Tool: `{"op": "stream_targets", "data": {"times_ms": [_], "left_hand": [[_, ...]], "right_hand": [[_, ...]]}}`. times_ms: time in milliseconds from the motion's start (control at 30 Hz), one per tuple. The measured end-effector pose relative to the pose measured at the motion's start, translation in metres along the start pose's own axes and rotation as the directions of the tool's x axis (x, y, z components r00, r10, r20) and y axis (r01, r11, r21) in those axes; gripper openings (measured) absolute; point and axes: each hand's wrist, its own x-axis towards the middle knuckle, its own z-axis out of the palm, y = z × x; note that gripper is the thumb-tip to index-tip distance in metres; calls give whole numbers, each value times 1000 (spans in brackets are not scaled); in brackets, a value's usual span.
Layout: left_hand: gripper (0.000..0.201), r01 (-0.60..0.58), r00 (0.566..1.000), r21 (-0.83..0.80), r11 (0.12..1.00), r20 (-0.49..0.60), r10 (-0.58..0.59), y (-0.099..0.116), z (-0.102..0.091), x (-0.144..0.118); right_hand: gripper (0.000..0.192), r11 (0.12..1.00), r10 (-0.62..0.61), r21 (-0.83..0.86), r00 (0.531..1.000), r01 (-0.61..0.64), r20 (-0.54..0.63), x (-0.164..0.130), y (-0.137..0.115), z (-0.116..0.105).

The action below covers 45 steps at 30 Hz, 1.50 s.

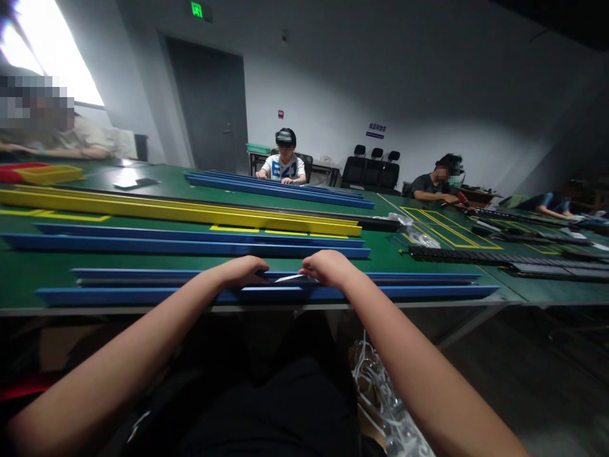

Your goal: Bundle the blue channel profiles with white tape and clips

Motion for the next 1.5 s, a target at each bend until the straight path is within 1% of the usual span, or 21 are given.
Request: {"op": "stream_targets", "data": {"times_ms": [67, 100, 200, 267, 367, 433, 600, 633, 733, 800, 867, 967, 1100, 1267, 1367, 1500], "left_hand": [[29, 8, 1000, -18, 1000, -8, -9, -1, -1, -2], [29, 11, 1000, -24, 1000, -13, -12, -2, -1, -3], [28, 23, 1000, -33, 999, -15, -24, -4, 0, -4], [27, 39, 999, -28, 999, -14, -40, -5, 1, -4], [27, 64, 998, -5, 998, -14, -64, -7, 4, -4], [26, 79, 997, 17, 997, -11, -79, -8, 5, -4], [28, 102, 995, 45, 994, -21, -102, -8, 6, -3], [28, 102, 995, 47, 994, -23, -101, -8, 6, -4], [28, 90, 996, 55, 994, -32, -89, -6, 4, -5], [26, 90, 996, 64, 994, -31, -88, -5, 3, -5], [24, 109, 994, 70, 992, -27, -107, -3, 2, -6], [24, 123, 992, 61, 990, -27, -122, -2, 2, -7], [27, 116, 993, 39, 992, -17, -116, -1, 0, -7], [30, 143, 990, 52, 988, 8, -144, 1, -1, -5], [31, 155, 987, 49, 987, 25, -156, 2, -1, -2], [32, 175, 983, 27, 984, 52, -176, 4, -3, 2]], "right_hand": [[44, 994, 106, -37, 991, -103, 84, 3, 6, 2], [48, 990, 135, -41, 985, -132, 109, 5, 8, 4], [58, 989, 145, -34, 980, -142, 136, 9, 11, 7], [54, 989, 146, -46, 969, -140, 199, 12, 9, 7], [46, 979, 200, -100, 923, -177, 330, 19, 1, 8], [45, 967, 251, -144, 895, -211, 369, 25, -4, 10], [50, 918, 390, -210, 855, -335, 341, 39, -16, 17], [49, 910, 411, -212, 846, -357, 339, 40, -19, 18], [37, 892, 450, -222, 828, -395, 335, 43, -29, 18], [33, 885, 463, -225, 824, -408, 326, 44, -35, 17], [34, 880, 473, -226, 820, -418, 323, 45, -39, 16], [36, 867, 496, -241, 796, -435, 346, 47, -41, 13], [34, 863, 505, -251, 782, -439, 366, 52, -39, 11], [34, 859, 513, -269, 744, -437, 429, 61, -35, 13], [33, 851, 525, -281, 725, -444, 446, 64, -34, 16], [35, 852, 524, -276, 711, -445, 469, 68, -33, 15]]}}
